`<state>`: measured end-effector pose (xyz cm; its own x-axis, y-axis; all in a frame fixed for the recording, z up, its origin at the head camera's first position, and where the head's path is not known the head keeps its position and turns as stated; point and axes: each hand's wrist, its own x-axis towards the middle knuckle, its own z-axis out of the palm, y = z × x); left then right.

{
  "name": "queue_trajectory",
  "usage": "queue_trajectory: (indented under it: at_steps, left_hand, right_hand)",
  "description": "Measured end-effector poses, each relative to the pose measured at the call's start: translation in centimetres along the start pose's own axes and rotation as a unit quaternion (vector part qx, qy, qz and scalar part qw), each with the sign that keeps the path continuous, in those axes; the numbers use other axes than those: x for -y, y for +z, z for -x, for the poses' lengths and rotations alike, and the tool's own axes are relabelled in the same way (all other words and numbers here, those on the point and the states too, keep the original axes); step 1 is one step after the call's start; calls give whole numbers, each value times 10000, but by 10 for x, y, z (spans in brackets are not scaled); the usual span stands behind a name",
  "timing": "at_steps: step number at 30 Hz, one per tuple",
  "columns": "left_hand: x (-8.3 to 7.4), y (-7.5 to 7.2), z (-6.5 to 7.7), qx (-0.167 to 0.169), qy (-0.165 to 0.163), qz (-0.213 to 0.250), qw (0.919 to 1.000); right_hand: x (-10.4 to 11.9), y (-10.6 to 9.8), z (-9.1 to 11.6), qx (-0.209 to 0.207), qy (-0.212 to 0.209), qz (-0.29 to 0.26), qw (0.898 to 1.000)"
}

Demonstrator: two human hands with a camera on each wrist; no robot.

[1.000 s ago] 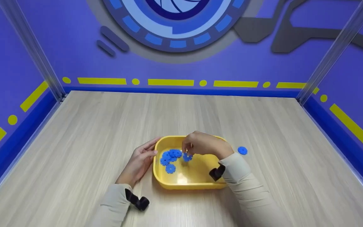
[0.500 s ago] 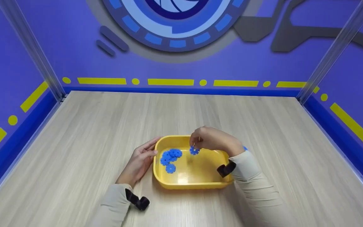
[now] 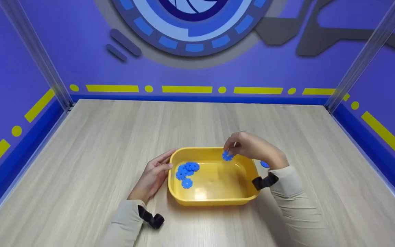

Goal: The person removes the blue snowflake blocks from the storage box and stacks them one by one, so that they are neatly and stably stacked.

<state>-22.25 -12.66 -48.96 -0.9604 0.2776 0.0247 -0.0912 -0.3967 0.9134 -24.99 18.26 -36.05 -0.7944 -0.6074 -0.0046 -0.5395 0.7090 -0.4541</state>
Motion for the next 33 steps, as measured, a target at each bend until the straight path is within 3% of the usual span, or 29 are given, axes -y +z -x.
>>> queue_trajectory:
  at_steps: [14,25,33]
  left_hand:
    - [0,1,1,-12,-56,32,10000]
    - [1,1,1,47,30,62,10000]
    - [1,1,0,34,47,60,10000]
  right_hand:
    - [-37,1,32,-1127,204,-97,9934]
    - [-58,13,54,-2340,564,-186,9704]
    - [-75,22,65,-2610,968,-440,9595]
